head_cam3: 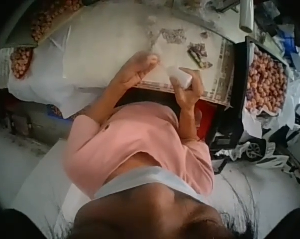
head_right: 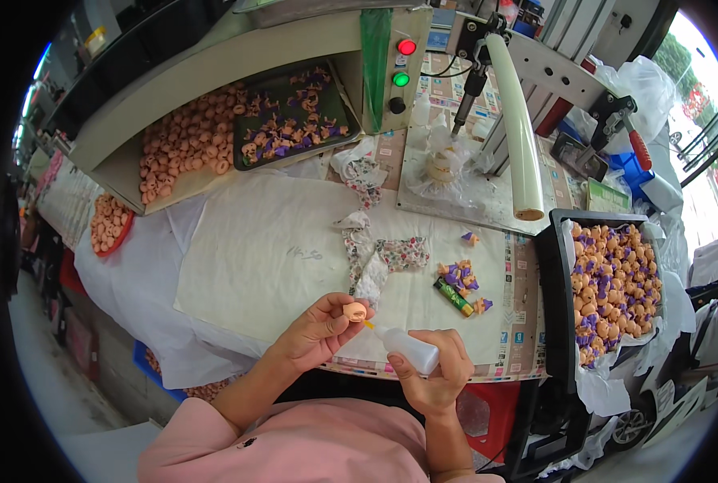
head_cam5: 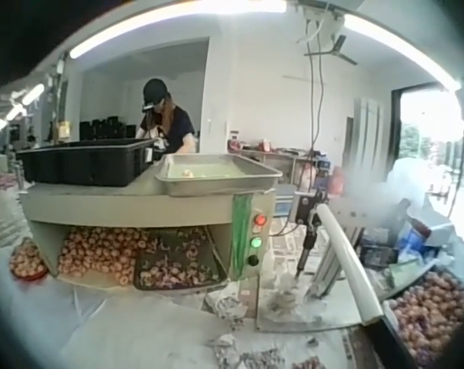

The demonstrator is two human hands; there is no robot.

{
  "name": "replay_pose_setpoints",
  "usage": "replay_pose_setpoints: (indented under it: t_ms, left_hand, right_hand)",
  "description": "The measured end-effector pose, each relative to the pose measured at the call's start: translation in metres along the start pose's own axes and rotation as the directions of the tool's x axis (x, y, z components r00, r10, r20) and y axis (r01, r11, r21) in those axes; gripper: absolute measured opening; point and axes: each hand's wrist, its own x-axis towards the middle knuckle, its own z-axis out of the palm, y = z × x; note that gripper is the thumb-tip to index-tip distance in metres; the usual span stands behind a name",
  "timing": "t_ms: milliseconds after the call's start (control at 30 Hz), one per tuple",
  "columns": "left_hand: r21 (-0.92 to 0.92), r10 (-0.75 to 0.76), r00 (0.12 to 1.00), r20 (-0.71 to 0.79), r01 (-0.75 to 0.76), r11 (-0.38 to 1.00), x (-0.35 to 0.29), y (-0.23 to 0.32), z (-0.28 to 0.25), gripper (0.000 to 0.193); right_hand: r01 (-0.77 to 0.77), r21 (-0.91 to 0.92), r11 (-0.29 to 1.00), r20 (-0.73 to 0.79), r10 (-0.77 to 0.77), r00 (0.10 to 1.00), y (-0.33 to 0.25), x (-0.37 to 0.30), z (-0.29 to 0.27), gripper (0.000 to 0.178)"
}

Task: Assembling small doll components and applying glue or paint in a factory setting.

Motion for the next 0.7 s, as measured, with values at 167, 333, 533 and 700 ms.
replay_pose_setpoints:
  t_ms: [167, 333, 533, 700]
  left_hand:
    - [-0.010, -0.022, 0.999, -0.035, 0.021, 1.000, -0.0006, 0.0008, 0.0013, 0.024]
    - [-0.020, -0.022, 1.000, -0.019, 0.021, 1.000, 0.0010, 0.0003, 0.0012, 0.024]
    - [-0.020, -0.030, 0.999, -0.023, 0.029, 0.999, 0.0008, 0.0006, 0.0026, 0.024]
    - [-0.009, -0.034, 0.999, -0.036, 0.033, 0.999, 0.0014, 0.0007, 0.0047, 0.023]
  right_hand:
    - [-0.001, 0.005, 1.000, 0.008, 0.001, 1.000, 0.0015, -0.0001, 0.0009, 0.030]
    - [-0.024, -0.016, 1.000, 0.009, 0.024, 1.000, 0.0047, -0.0006, -0.0019, 0.038]
    - [-0.049, -0.016, 0.999, 0.004, 0.049, 0.999, 0.0034, 0.0014, -0.0051, 0.030]
    - [-0.037, -0.021, 0.999, -0.002, 0.037, 0.999, 0.0073, 0.0013, -0.0046, 0.031]
